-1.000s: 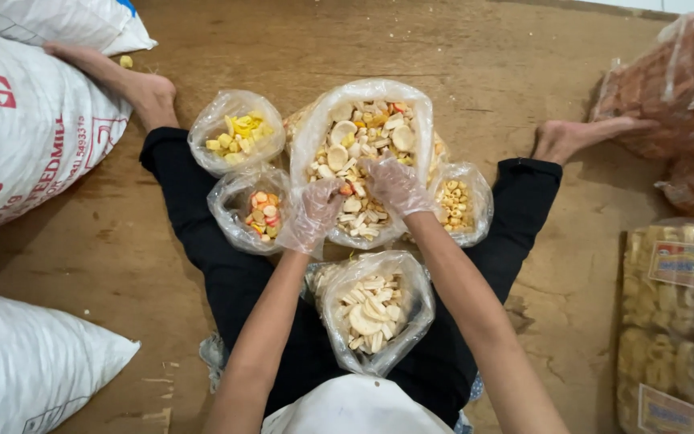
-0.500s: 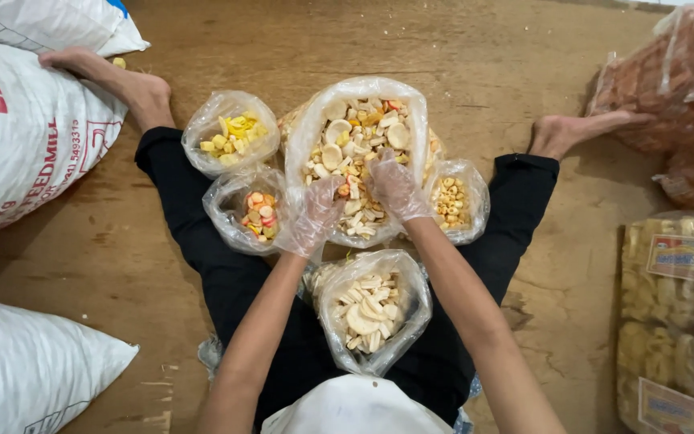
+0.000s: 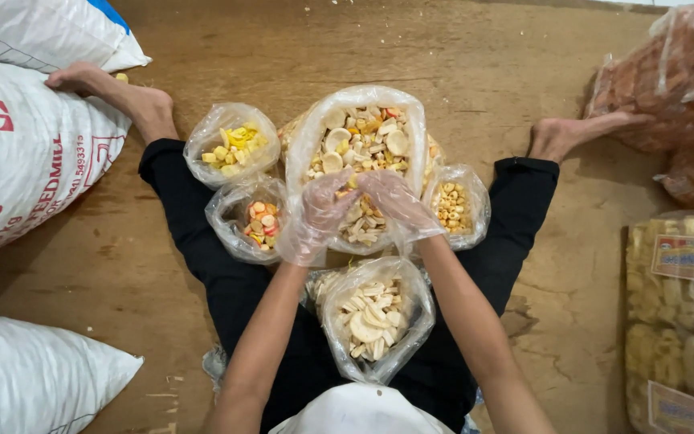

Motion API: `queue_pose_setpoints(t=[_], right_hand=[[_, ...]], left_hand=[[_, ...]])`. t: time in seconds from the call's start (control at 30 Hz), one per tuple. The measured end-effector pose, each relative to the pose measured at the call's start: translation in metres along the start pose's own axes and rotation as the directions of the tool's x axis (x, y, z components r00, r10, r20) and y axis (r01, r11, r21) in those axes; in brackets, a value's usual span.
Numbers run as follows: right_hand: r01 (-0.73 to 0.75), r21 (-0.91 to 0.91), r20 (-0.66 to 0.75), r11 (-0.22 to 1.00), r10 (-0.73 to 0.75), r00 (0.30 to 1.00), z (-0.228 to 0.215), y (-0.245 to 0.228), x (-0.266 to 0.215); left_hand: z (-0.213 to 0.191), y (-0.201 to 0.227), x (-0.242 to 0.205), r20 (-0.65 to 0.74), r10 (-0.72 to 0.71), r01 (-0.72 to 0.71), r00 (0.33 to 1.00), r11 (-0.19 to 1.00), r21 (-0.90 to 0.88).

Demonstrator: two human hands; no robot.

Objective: The person sits on the floor and sorts mixed snack pieces from a large central bag into several smaller plastic bags. They use gloved hands to pick and separate different snack types, placing them into designated bags.

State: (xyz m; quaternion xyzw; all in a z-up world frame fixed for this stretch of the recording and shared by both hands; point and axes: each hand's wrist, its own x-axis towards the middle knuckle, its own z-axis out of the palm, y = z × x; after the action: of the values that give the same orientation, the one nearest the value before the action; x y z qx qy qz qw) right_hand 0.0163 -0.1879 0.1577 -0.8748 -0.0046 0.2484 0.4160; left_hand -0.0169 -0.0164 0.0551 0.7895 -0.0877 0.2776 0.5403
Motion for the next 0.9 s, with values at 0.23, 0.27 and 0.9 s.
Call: queue_pose_setpoints(t=[0.23, 0.27, 0.9], right_hand=[[-0.070, 0.161, 0.049, 0.984, 0.063, 0.997, -0.016, 0.010, -0.012], [-0.068, 0.157, 0.025, 0.985, 0.065, 0.998, -0.015, 0.015, -0.009], [0.215, -0.585, -0.023, 0.782, -0.281, 0.959, 0.051, 0.060, 0.142]], left_hand=[[-0.113, -0.034, 0.051, -0.186, 0.084, -0.038, 0.979, 0.970, 0.238], [-0.130, -0.051, 0.052, -0.144, -0.060, 0.103, 0.988, 0.944, 0.312], [0.013, -0.039, -0.060, 0.043, -0.061, 0.058, 0.997, 0.996, 0.072]])
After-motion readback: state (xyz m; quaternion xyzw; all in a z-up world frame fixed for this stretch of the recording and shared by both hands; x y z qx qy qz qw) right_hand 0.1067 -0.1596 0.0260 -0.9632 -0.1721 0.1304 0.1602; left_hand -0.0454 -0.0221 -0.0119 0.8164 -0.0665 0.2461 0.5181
